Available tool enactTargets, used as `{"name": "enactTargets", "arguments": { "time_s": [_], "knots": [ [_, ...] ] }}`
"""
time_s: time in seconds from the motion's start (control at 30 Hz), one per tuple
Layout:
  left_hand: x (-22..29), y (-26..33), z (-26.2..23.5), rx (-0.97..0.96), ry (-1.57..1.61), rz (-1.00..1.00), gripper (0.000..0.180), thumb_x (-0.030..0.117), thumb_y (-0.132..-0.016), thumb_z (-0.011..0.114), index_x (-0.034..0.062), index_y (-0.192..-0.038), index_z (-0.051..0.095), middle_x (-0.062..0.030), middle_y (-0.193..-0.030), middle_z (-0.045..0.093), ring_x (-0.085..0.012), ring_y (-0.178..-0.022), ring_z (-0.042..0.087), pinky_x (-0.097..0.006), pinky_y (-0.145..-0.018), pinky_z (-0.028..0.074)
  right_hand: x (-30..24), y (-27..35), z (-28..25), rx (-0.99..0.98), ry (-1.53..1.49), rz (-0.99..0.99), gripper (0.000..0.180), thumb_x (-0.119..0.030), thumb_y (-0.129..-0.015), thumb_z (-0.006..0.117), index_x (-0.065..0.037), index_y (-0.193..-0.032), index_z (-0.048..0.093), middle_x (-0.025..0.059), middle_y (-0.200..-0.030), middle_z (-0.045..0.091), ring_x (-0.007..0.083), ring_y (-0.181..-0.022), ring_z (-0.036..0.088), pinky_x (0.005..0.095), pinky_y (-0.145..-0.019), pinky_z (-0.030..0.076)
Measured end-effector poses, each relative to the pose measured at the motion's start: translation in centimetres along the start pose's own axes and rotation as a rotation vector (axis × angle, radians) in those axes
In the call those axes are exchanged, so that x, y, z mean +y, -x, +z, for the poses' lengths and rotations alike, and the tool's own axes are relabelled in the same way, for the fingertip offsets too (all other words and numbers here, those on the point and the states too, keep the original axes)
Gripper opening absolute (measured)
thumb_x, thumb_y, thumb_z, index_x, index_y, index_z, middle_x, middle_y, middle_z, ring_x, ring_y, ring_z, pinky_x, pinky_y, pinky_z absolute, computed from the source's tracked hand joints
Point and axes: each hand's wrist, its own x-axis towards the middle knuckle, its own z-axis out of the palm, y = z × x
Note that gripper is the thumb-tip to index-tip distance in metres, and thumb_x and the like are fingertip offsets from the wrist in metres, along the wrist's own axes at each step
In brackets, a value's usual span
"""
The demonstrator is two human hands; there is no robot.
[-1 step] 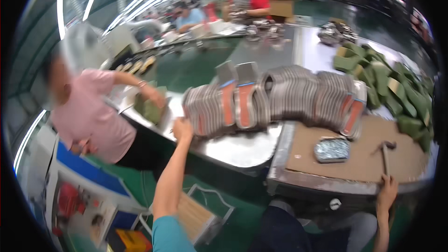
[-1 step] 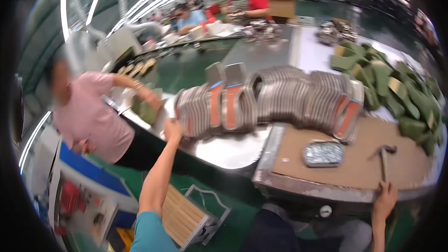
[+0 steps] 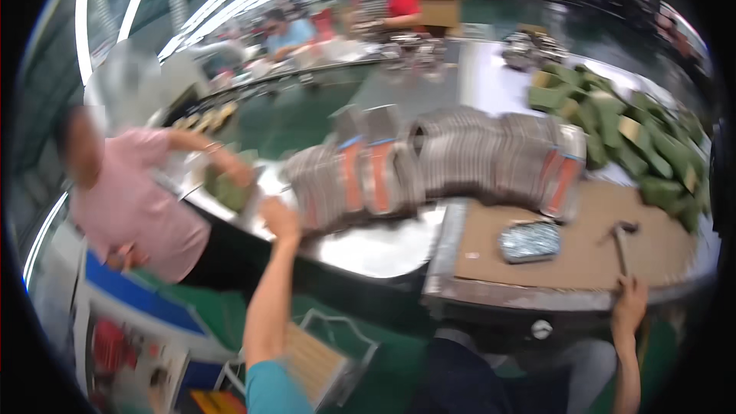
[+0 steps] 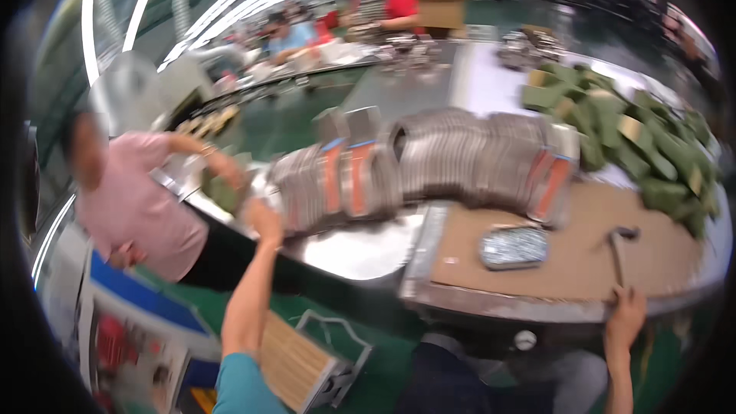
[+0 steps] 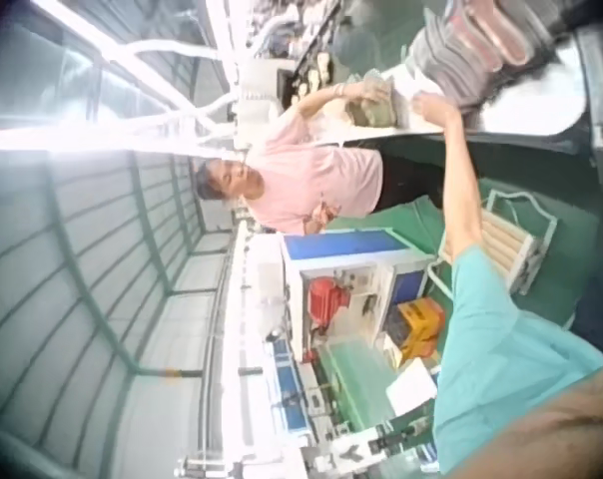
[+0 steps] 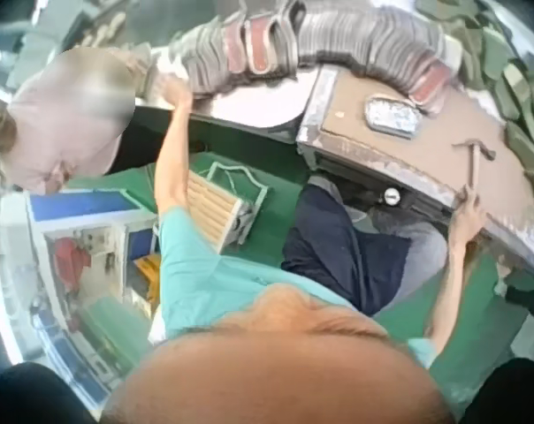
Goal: The person assembles green slipper uppers with insoles by hand. They place a small wooden block on the heel area of the slipper and use a hammer to tap the block, securing the insole to the upper. The finished slipper is then placed on a stack of completed units.
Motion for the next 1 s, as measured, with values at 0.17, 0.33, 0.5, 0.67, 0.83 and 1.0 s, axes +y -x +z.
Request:
{"name": "enactTargets", "arguments": {
  "time_s": [0.17,0.33,0.5,0.67,0.83,1.0],
  "knots": [
    [-3.8,-3.1,2.2,0.252,0.883,-0.405,0.022,0.012,-0.095,0.044,-0.0058,-0.107,0.038,-0.0187,-0.099,0.062,-0.0251,-0.071,0.064,-0.032,-0.059,0.052,-1.5,-1.0,-0.9,0.029,-0.016,-0.059,0.027,-0.008,-0.079,0.057,-0.016,-0.105,0.063,0.0149,-0.098,0.056,0.0327,-0.093,0.053,0.0447,-0.079,0.042],
    [6.0,-0.5,-11.0,0.273,1.402,-0.31,0.038,0.019,-0.098,0.05,-0.0043,-0.127,0.043,-0.0118,-0.112,0.059,-0.0199,-0.092,0.063,-0.03,-0.079,0.05,-2.2,-5.1,-2.0,-0.066,-0.21,0.035,0.046,-0.01,-0.078,0.062,-0.008,-0.122,0.052,0.0179,-0.106,0.056,0.0353,-0.1,0.053,0.0464,-0.085,0.041],
    [17.0,7.6,-17.6,-0.177,1.849,-0.462,0.045,0.021,-0.097,0.045,0.0005,-0.136,0.037,-0.0118,-0.114,0.054,-0.0192,-0.085,0.058,-0.031,-0.075,0.049,-7.2,-16.5,2.7,-0.006,-0.649,0.029,0.056,-0.017,-0.084,0.065,0.0,-0.131,0.042,0.0243,-0.122,0.052,0.0409,-0.115,0.049,0.0449,-0.097,0.04],
    [16.9,15.1,-17.5,-0.506,1.803,-0.428,0.043,0.034,-0.099,0.042,0.007,-0.133,0.04,-0.009,-0.116,0.055,-0.0194,-0.086,0.058,-0.037,-0.069,0.05,-11.2,-24.4,9.4,0.03,-0.67,0.109,0.051,-0.011,-0.087,0.057,0.003,-0.133,0.039,0.0269,-0.121,0.051,0.0422,-0.113,0.05,0.0459,-0.099,0.04],
    [16.3,17.8,-20.3,-0.593,1.663,-0.523,0.043,0.021,-0.096,0.051,-0.002,-0.132,0.042,-0.0154,-0.1,0.06,-0.0237,-0.071,0.061,-0.034,-0.064,0.05,-8.9,-25.6,8.7,-0.217,-0.746,0.059,0.026,-0.024,-0.09,0.051,-0.012,-0.112,0.06,0.0185,-0.092,0.064,0.0377,-0.091,0.061,0.0481,-0.084,0.046],
    [17.4,19.4,-19.5,-0.724,1.698,-0.53,0.04,0.02,-0.096,0.052,-0.0015,-0.128,0.045,-0.0119,-0.089,0.06,-0.0201,-0.058,0.057,-0.032,-0.053,0.048,3.3,-24.6,6.8,-0.033,0.038,0.278,0.046,-0.047,-0.085,0.059,-0.021,-0.123,0.058,0.0134,-0.136,0.045,0.0372,-0.13,0.036,0.0467,-0.104,0.031]
  ]
}}
